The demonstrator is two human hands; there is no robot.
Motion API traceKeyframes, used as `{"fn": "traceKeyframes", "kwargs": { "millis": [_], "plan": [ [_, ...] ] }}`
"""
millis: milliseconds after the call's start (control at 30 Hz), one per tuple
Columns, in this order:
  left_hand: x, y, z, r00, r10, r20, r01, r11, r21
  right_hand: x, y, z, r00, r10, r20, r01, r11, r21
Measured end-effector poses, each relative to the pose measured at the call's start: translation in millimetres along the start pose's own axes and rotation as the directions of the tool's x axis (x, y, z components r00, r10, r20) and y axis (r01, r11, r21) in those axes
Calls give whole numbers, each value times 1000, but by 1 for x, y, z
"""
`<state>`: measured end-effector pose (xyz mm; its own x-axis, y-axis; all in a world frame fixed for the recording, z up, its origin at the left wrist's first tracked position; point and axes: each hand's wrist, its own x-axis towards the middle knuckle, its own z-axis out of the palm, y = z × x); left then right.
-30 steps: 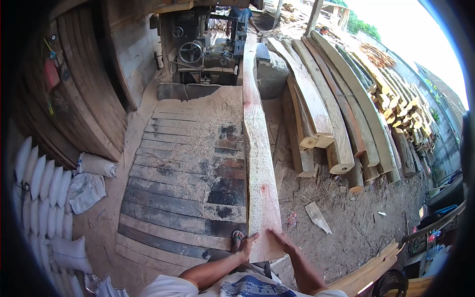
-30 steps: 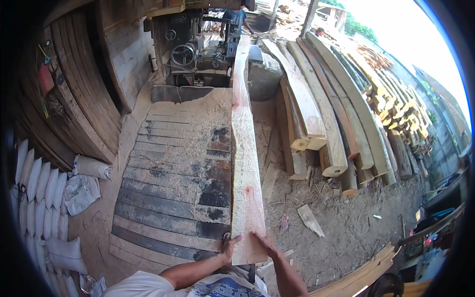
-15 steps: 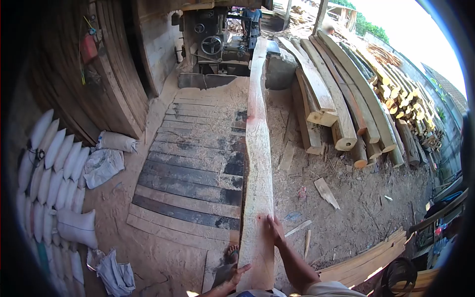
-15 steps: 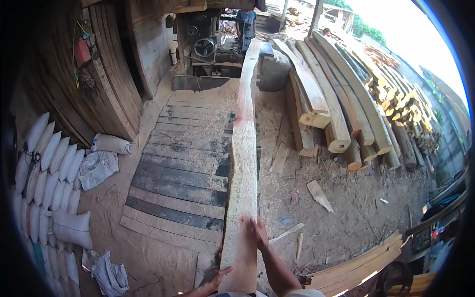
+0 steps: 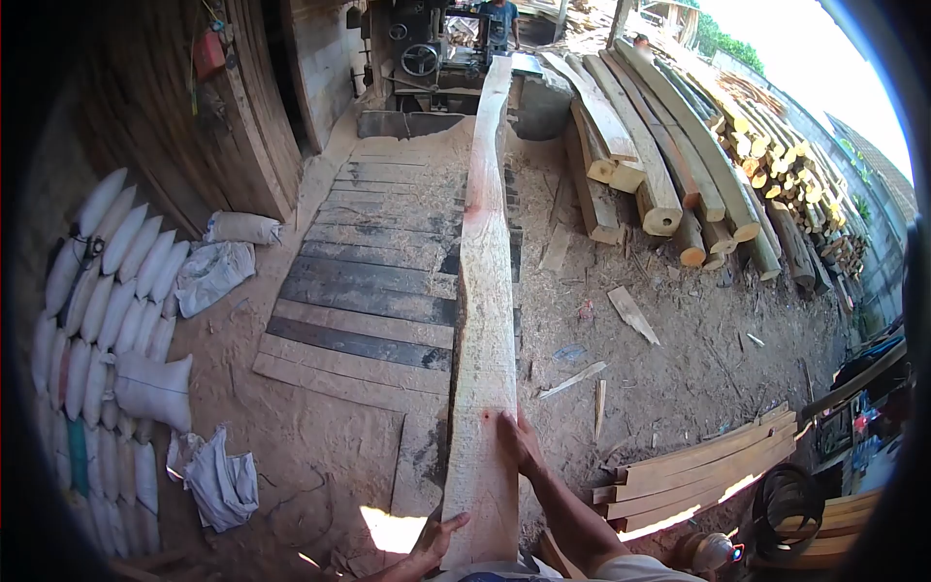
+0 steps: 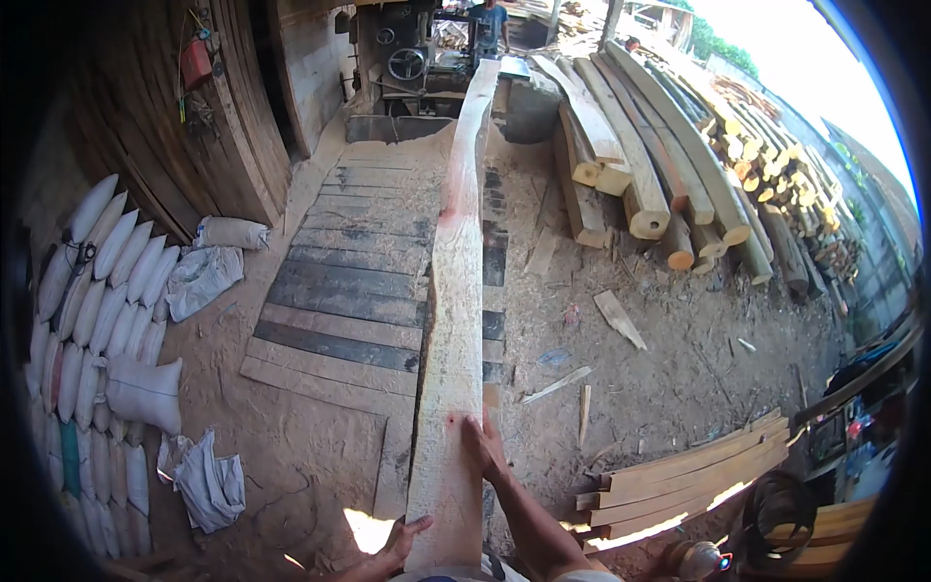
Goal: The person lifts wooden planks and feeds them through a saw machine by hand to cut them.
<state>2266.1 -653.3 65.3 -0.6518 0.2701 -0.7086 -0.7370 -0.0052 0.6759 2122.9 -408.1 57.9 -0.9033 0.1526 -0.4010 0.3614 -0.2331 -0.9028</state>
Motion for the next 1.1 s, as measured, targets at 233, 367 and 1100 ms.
{"fn": "traceKeyframes", "kwargs": {
  "millis": [233,367,1100],
  "plan": [
    [-7,-75,-18,980,186,67,-192,978,86,-29,1,-9,1000,-3,17,4,1000,-28],
    [-25,26,25,998,59,-19,-56,993,107,-5,-11,-15,999,4,51,-1,999,-51],
    [179,243,59,992,-124,21,121,986,116,254,-144,-35,997,74,12,-74,996,46]
  ]
}}
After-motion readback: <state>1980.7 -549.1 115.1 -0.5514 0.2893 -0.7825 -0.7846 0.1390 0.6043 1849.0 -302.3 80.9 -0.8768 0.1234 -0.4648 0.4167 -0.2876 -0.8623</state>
